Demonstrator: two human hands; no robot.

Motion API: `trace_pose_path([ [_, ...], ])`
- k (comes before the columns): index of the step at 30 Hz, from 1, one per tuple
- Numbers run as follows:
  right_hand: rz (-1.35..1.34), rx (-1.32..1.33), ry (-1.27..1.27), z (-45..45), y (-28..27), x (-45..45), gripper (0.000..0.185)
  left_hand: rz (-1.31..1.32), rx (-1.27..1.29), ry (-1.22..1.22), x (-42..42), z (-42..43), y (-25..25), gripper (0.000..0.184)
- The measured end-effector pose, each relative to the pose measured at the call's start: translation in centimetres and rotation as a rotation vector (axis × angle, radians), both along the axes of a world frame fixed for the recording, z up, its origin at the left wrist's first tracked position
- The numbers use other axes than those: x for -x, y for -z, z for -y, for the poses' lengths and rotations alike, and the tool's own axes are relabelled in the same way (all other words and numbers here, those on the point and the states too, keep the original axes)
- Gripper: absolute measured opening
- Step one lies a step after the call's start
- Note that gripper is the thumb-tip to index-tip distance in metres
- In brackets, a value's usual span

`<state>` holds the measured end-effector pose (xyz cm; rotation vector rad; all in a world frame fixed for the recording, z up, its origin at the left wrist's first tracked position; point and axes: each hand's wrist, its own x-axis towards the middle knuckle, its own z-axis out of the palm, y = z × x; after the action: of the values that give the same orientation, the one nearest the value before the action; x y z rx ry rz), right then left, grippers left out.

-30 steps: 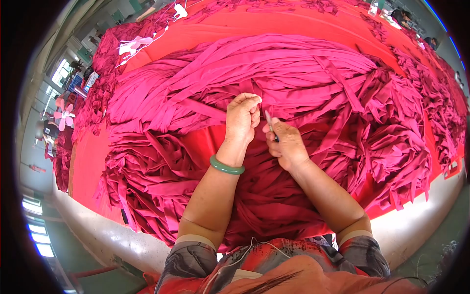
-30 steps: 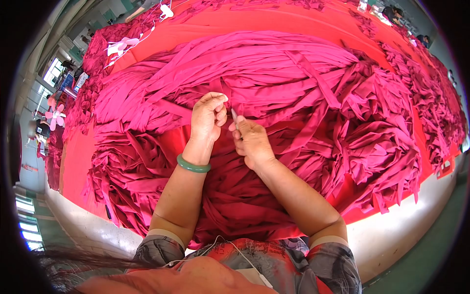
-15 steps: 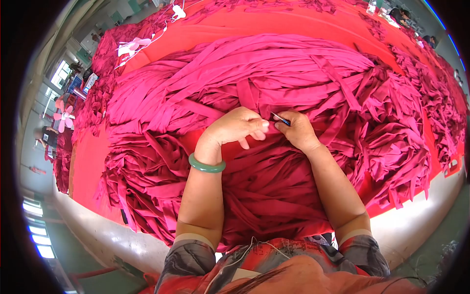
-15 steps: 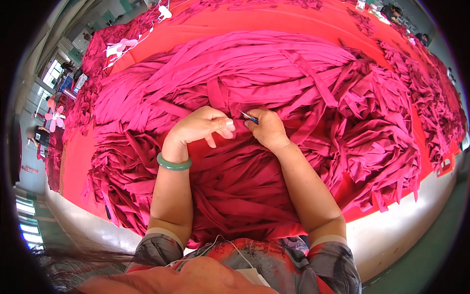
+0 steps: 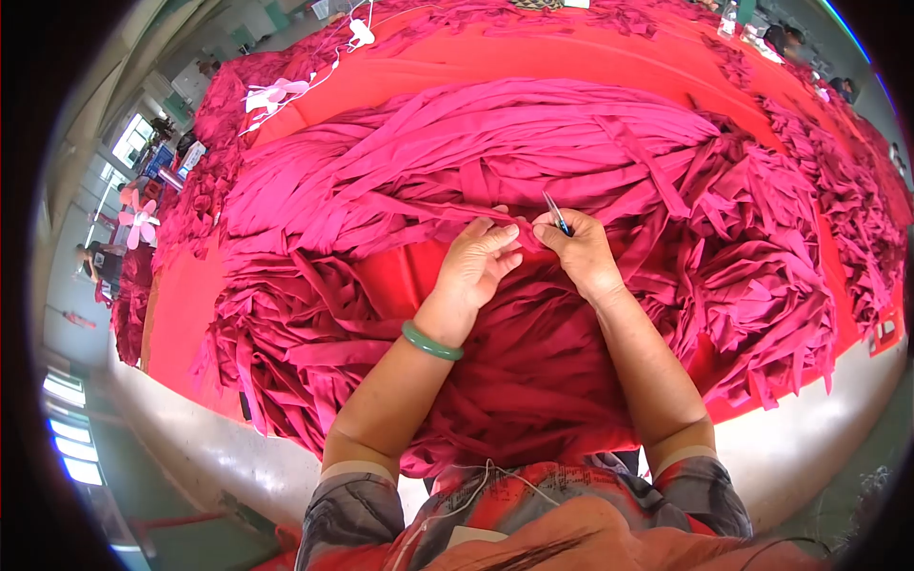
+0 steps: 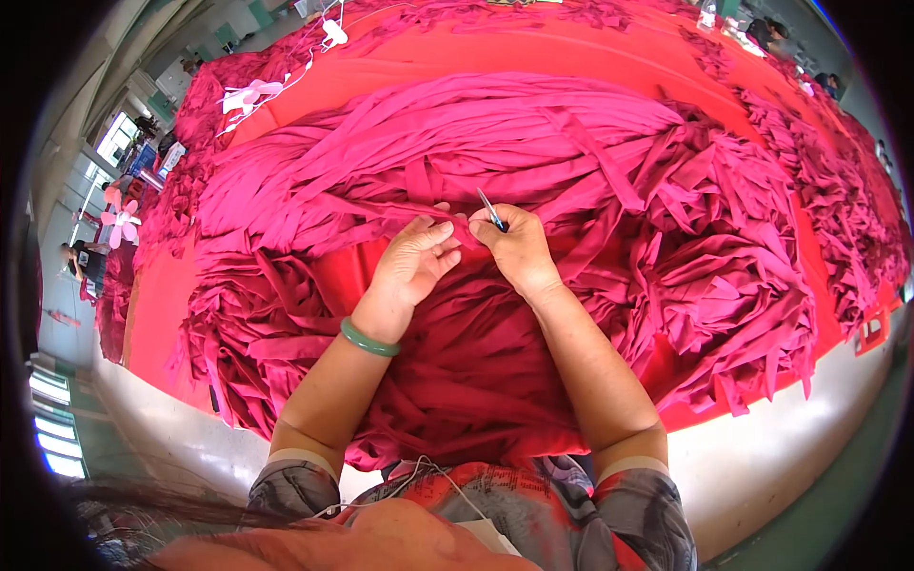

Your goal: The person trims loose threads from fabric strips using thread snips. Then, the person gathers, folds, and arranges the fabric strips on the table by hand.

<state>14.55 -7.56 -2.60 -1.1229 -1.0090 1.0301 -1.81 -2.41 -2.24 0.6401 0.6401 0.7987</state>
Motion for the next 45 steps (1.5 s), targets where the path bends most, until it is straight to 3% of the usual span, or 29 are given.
trace_pose_path([
  [2,-0.028,-0.002,0.015,0.2,-0.4,0.4,0.008,0.130,0.031,-0.072,-0.7,0.8,0.7,0.034],
  [6,0.016,0.005,0.008,0.7,-0.3,0.4,0.008,0.146,-0.094,-0.177,-1.5,1.5,1.5,0.047],
  [15,0.601,-0.125,-0.071,0.1,-3.4,-1.4,0.010,0.039,-0.250,-0.244,-1.7,1.2,1.6,0.057],
  [22,0.896,-0.229,-0.300,-1.9,-5.2,-2.1,0.008,-0.055,-0.371,-0.255,-1.4,0.8,1.7,0.059],
  [31,1.111,-0.462,-0.297,-3.6,-4.5,-2.0,0.011,-0.107,-0.445,-0.237,-1.4,0.5,2.2,0.055],
  [40,1.019,-0.475,-0.154,-3.1,-3.4,-2.2,0.010,-0.061,-0.323,-0.193,-1.1,0.6,2.0,0.049],
  [45,0.699,-0.213,-0.336,-2.9,-2.4,-3.7,0.004,-0.063,-0.338,-0.218,-1.3,0.6,2.2,0.047],
])
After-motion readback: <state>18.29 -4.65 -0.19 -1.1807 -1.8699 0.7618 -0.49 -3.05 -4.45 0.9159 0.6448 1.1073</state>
